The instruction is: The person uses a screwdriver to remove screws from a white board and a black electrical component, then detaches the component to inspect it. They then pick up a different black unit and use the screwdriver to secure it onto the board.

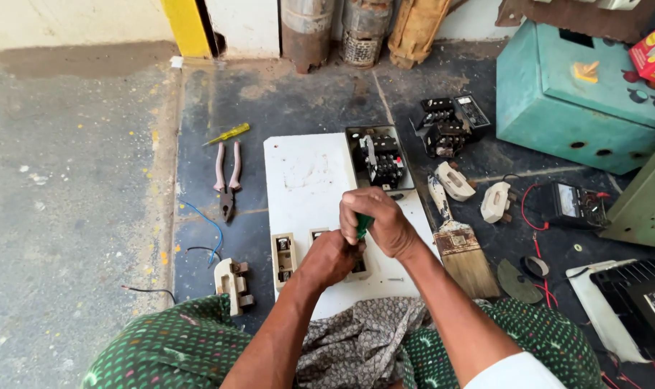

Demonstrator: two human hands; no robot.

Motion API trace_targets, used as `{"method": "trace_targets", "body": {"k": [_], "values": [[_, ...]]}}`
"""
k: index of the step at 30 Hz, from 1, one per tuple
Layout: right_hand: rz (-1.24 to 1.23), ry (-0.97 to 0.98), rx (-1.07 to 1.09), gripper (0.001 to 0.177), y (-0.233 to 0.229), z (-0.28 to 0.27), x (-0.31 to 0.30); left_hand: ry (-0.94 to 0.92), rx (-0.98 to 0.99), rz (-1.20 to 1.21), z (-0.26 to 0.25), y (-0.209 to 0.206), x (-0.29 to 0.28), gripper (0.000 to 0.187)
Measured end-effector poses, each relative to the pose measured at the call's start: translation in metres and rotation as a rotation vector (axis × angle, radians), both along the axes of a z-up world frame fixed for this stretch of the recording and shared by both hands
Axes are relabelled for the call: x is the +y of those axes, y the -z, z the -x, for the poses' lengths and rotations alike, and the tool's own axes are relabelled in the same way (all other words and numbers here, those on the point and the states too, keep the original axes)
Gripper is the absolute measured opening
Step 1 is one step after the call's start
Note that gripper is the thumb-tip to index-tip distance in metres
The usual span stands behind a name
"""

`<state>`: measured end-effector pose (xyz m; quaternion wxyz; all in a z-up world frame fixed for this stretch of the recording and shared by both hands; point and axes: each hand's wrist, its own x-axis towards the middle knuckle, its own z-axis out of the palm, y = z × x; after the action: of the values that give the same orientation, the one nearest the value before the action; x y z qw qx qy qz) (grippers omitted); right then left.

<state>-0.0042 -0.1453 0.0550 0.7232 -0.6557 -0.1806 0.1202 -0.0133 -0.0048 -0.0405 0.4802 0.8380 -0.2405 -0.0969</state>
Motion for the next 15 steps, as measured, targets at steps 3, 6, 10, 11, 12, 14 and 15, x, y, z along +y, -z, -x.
{"method": "trace_targets", "body": {"k": [3, 6, 10, 11, 12, 14, 15], "values": [[-0.022, 0.143, -0.007, 0.049, 0.012, -0.001, 0.004, 0.056, 0.042, -0.056, -0.002, -0.002, 0.002, 0.024], [-0.052, 0.586, -0.072, 0.052, 0.029, 0.004, 0.032, 0.051, 0.087, -0.108, -0.002, 0.000, -0.004, 0.023], [-0.092, 0.858, -0.084, 0.053, 0.030, 0.008, 0.048, 0.066, -0.015, -0.034, -0.001, 0.005, 0.000, 0.020], [-0.089, 0.887, -0.073, 0.053, 0.029, 0.011, 0.050, 0.065, -0.005, -0.069, 0.000, 0.005, -0.001, 0.021], [-0.051, 0.803, -0.081, 0.051, 0.026, 0.011, 0.049, 0.062, 0.005, -0.103, 0.001, 0.004, -0.002, 0.021], [0.023, 0.636, -0.095, 0.047, 0.018, 0.012, 0.038, 0.054, 0.045, -0.084, 0.001, 0.002, -0.001, 0.022], [0.039, 0.451, -0.137, 0.047, 0.013, 0.008, 0.028, 0.050, 0.066, -0.075, 0.000, 0.001, -0.001, 0.024]]}}
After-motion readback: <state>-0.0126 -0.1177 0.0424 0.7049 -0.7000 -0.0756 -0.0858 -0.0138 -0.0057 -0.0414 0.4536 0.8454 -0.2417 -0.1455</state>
